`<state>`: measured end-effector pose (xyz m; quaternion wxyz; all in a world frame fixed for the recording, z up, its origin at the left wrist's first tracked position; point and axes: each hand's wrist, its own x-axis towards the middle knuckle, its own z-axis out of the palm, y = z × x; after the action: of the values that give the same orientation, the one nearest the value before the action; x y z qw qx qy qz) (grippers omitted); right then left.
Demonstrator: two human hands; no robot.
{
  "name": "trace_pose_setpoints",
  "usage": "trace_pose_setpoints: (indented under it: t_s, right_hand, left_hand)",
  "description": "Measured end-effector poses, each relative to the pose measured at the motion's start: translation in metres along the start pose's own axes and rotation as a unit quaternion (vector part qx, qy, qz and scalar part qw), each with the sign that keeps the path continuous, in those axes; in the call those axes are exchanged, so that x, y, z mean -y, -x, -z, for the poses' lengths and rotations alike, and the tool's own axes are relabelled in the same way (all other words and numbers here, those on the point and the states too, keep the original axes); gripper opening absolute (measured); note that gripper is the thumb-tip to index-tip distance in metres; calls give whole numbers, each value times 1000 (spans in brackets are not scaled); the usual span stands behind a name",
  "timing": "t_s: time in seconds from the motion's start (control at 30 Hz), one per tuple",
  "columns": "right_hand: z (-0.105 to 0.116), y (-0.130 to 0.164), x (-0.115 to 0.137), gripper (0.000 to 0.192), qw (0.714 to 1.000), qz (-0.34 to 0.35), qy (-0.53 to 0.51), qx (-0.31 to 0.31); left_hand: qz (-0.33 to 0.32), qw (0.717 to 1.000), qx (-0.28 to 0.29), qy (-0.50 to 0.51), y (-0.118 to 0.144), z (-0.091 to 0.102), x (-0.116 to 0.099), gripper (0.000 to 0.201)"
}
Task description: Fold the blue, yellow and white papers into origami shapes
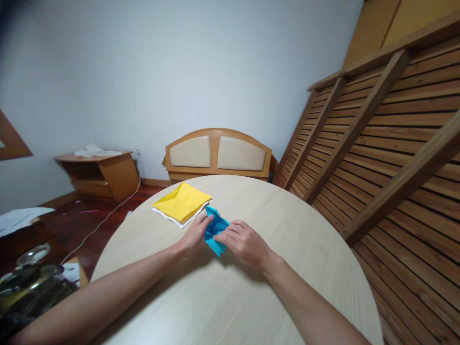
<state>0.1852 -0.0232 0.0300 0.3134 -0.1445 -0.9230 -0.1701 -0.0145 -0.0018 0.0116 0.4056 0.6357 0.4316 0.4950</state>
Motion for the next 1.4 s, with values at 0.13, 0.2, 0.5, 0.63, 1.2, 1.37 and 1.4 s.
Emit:
trace_pose_setpoints:
  t_s: [0.13,0.2,0.5,0.63,1.2,1.37,1.4]
  right_hand:
    - [2,2,-2,19,997,-54,44,13]
    - [4,3,-3,18,995,-74,62,27]
    - [2,0,-1,17,990,-142,0,9]
    - [2,-1,1,25,991,-136,-12,12]
    - [-2,7,-4,16,988,-141,-65,2]
    - [-5,9,-7,13,982,-154,-107,-12]
    - [-4,8,-8,15,984,-153,-89,-10]
  left_hand:
    - [-65,994,52,-71,8,0,-7,33]
    - [-69,992,67,-84,10,0,-7,32]
    - [-56,998,35,-18,3,-4,5,25]
    - [-58,998,7,-26,3,-4,3,23]
    - [-88,993,27,-68,8,-4,-2,23]
    - [-91,993,20,-68,7,-4,0,26]
    - [-96,993,18,-66,7,-4,0,26]
